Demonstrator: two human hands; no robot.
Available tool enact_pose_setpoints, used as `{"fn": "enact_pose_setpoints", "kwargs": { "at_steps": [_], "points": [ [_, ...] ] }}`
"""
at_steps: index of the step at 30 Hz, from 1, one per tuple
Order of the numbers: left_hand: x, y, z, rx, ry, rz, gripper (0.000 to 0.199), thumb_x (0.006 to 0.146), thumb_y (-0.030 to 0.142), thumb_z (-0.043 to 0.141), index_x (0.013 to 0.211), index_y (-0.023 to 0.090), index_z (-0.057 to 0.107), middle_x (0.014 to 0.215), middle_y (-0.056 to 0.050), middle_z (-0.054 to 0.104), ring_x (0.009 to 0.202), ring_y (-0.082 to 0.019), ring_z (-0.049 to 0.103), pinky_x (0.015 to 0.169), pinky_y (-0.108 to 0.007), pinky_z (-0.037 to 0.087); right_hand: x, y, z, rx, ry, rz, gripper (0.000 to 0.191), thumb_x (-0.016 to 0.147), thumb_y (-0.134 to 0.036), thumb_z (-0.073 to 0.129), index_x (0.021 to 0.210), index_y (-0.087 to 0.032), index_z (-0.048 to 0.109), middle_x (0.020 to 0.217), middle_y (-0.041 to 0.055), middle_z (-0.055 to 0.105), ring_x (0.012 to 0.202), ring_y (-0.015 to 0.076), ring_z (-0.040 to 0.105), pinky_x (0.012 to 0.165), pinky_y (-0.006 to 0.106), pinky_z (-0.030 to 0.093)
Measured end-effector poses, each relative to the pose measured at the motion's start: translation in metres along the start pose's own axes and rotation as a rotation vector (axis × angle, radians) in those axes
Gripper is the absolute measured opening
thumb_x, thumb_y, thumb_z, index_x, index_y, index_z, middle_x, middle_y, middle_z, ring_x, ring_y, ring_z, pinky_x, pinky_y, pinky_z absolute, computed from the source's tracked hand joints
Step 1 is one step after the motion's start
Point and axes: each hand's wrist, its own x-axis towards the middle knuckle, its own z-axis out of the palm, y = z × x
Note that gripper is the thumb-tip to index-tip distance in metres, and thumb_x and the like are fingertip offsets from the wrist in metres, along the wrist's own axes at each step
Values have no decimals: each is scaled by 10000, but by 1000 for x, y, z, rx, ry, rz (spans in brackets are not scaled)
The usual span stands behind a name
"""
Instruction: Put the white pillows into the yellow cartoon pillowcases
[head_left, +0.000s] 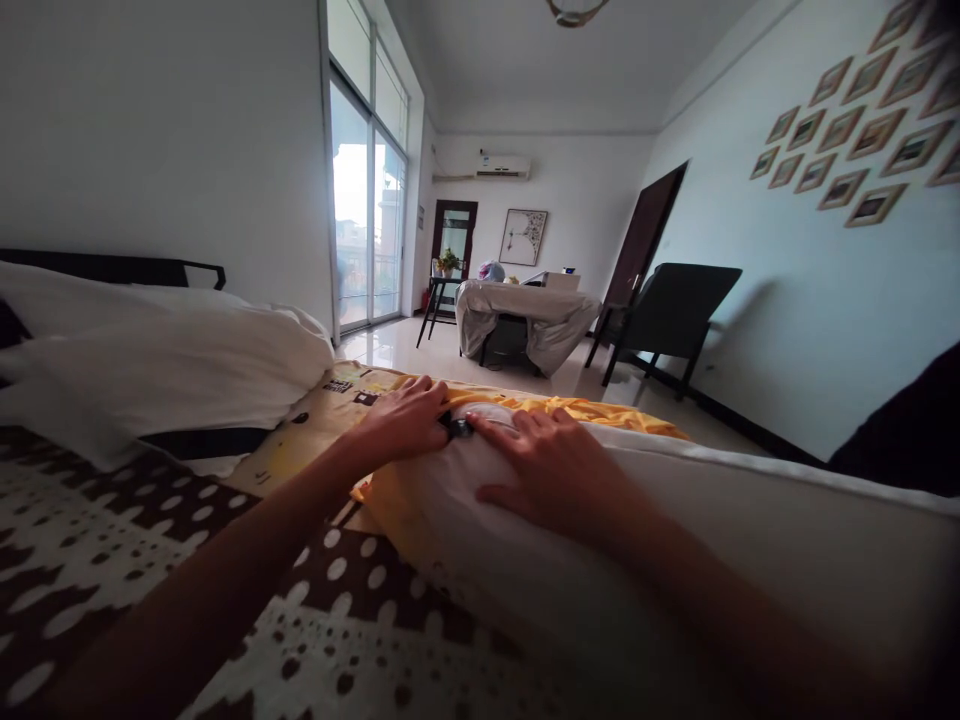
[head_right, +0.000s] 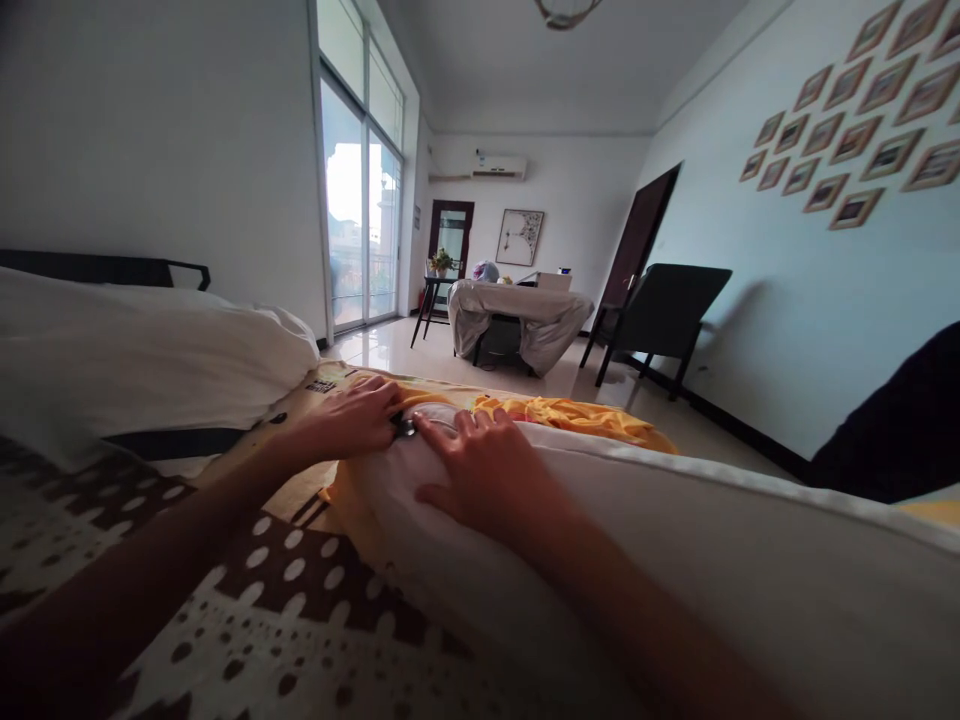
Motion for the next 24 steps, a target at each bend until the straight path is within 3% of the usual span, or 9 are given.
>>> {"fn": "enact_pose_setpoints", "kwargs": {
  "at_steps": [2,10,17,24],
  "points": [
    [2,2,-1,24,-11,-17,267,767,293,559,1009,180,564,1076,-93,606,1039,-269,570,868,-385,472,-5,4,1,29,0,-10,734,798,-628,558,1407,-240,427,1058,145,643,943,300,602,827,456,443],
    [26,29,8,237,156,-111,272,859,116,390,1040,118,593,974,-141,634,918,-295,637,737,-395,501,-12,11,3,89,-68,-38,788,764,-559,620,1410,-154,420,1118,164,637,995,313,595,880,466,425],
    [18,29,2,260,94,-90,279,889,109,385,1055,102,609,1033,-166,633,988,-338,619,786,-450,489,-13,15,4,165,-96,-37,770,757,-552,638,1413,-213,418,1173,132,625,1048,315,574,917,463,408],
    [28,32,-12,210,99,-84,250,893,147,430,1070,123,605,1034,-151,650,958,-270,649,767,-366,494,-18,2,-8,172,-127,-77,755,764,-498,642,1415,-202,401,1155,137,622,1047,320,560,936,478,381]
  ]
}}
